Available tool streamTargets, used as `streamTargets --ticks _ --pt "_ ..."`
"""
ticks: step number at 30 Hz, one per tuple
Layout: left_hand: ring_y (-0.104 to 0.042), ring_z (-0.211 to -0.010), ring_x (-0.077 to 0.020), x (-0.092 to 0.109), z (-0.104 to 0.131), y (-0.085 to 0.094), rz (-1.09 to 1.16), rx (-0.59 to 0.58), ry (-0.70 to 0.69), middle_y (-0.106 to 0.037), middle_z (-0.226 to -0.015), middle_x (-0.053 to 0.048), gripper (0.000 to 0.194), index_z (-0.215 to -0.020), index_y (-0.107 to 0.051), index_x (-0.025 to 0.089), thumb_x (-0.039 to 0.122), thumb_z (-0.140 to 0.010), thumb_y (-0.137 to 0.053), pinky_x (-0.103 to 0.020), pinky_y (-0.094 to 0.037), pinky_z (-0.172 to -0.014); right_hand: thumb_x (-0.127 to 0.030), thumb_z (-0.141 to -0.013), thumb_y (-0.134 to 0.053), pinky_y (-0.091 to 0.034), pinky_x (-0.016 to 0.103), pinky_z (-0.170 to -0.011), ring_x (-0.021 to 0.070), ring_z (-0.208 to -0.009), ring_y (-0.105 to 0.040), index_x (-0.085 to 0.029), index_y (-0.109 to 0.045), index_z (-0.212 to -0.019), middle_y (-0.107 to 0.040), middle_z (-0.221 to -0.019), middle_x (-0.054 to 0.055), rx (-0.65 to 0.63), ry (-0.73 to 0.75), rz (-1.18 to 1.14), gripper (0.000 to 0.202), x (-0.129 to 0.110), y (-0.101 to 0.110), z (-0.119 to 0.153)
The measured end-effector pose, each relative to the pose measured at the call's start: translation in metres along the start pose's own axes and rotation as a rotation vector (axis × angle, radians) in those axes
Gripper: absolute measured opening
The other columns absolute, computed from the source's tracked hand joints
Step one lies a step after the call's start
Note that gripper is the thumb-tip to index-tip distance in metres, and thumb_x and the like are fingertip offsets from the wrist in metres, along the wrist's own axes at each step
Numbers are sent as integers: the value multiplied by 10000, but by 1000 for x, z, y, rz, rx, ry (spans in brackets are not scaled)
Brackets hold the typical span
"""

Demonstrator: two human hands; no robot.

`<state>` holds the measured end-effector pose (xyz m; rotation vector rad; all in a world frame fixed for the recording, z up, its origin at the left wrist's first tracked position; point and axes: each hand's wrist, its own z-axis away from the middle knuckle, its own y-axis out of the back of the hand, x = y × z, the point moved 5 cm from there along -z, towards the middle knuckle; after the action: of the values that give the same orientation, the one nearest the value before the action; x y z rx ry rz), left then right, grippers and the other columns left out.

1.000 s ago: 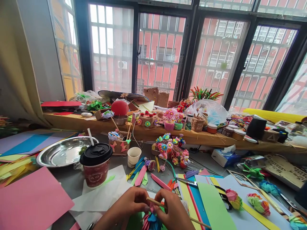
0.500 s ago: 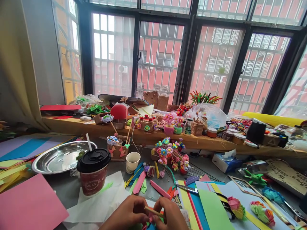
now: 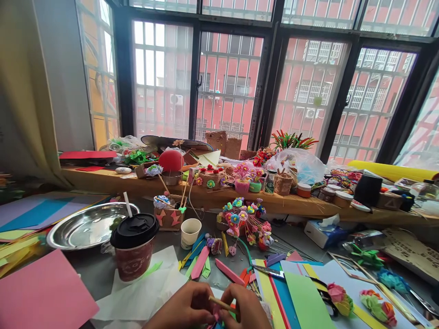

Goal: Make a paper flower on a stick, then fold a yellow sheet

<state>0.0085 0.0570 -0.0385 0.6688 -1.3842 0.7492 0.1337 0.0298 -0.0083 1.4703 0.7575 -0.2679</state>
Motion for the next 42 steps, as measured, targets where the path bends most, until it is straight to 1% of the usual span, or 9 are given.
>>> streamTargets --ticks 6,12,15,19,24,29,35,37,42 --pt "-548 -675 -166 -6 -2 4 -96 24 60 -622 -654 -4 183 -631 -588 122 169 -475 -670 -243 -375 -618 -190 -644 -552 -300 165 -492 84 -543 -436 -174 -557 -711 -594 -693 -10 -45 -5 -45 70 5 0 1" --pt "-505 -626 -134 -1 -1 4 -206 31 96 -582 -604 23 129 -615 -598 127 154 -493 -630 -219 -341 -580 -331 -654 -583 -276 174 -466 87 -521 -419 -173 -564 -687 -602 -658 -4 -65 -15 -113 163 17 -6 -4" --pt "-493 -616 -129 0 -1 5 -232 52 108 -565 -583 28 134 -605 -596 125 169 -486 -640 -215 -341 -574 -309 -645 -594 -277 175 -466 91 -513 -430 -176 -554 -664 -601 -627 -10 -55 -13 -98 140 19 -9 -6" --pt "-493 -616 -122 0 -1 5 -228 63 107 -571 -597 29 124 -608 -597 122 163 -497 -635 -209 -350 -581 -231 -628 -579 -278 172 -458 100 -520 -450 -182 -530 -633 -594 -612 -14 -28 -42 -71 69 19 -10 -7" --pt "-515 -635 -138 0 -1 5 -223 53 108 -591 -619 14 144 -624 -604 117 170 -493 -633 -224 -361 -602 -158 -599 -554 -253 166 -433 90 -503 -440 -180 -530 -632 -586 -600 -24 -42 -51 -88 47 17 -10 -8" --pt "-510 -639 -137 3 0 5 -192 48 99 -579 -614 17 160 -633 -613 117 204 -503 -646 -223 -361 -606 -201 -607 -572 -239 171 -428 89 -488 -428 -188 -550 -653 -590 -595 -30 -14 -25 -59 53 15 -8 -8" --pt "-530 -652 -142 0 -2 3 -217 36 102 -601 -629 16 124 -618 -609 124 178 -509 -633 -227 -377 -618 -221 -611 -578 -240 173 -430 88 -477 -410 -186 -545 -672 -574 -550 -38 -38 -74 -74 77 22 -12 -8" --pt "-538 -661 -143 0 -2 3 -200 22 104 -617 -656 10 125 -630 -621 125 165 -512 -625 -226 -382 -623 -225 -614 -574 -257 171 -442 90 -488 -428 -186 -546 -678 -593 -574 -34 -51 -63 -94 79 21 -12 -8" --pt "-523 -641 -139 2 0 3 -161 16 121 -589 -596 23 136 -623 -640 123 178 -499 -649 -227 -374 -623 -224 -632 -559 -303 174 -484 109 -550 -498 -187 -562 -682 -623 -634 -18 -57 -42 -109 62 18 -10 -7"
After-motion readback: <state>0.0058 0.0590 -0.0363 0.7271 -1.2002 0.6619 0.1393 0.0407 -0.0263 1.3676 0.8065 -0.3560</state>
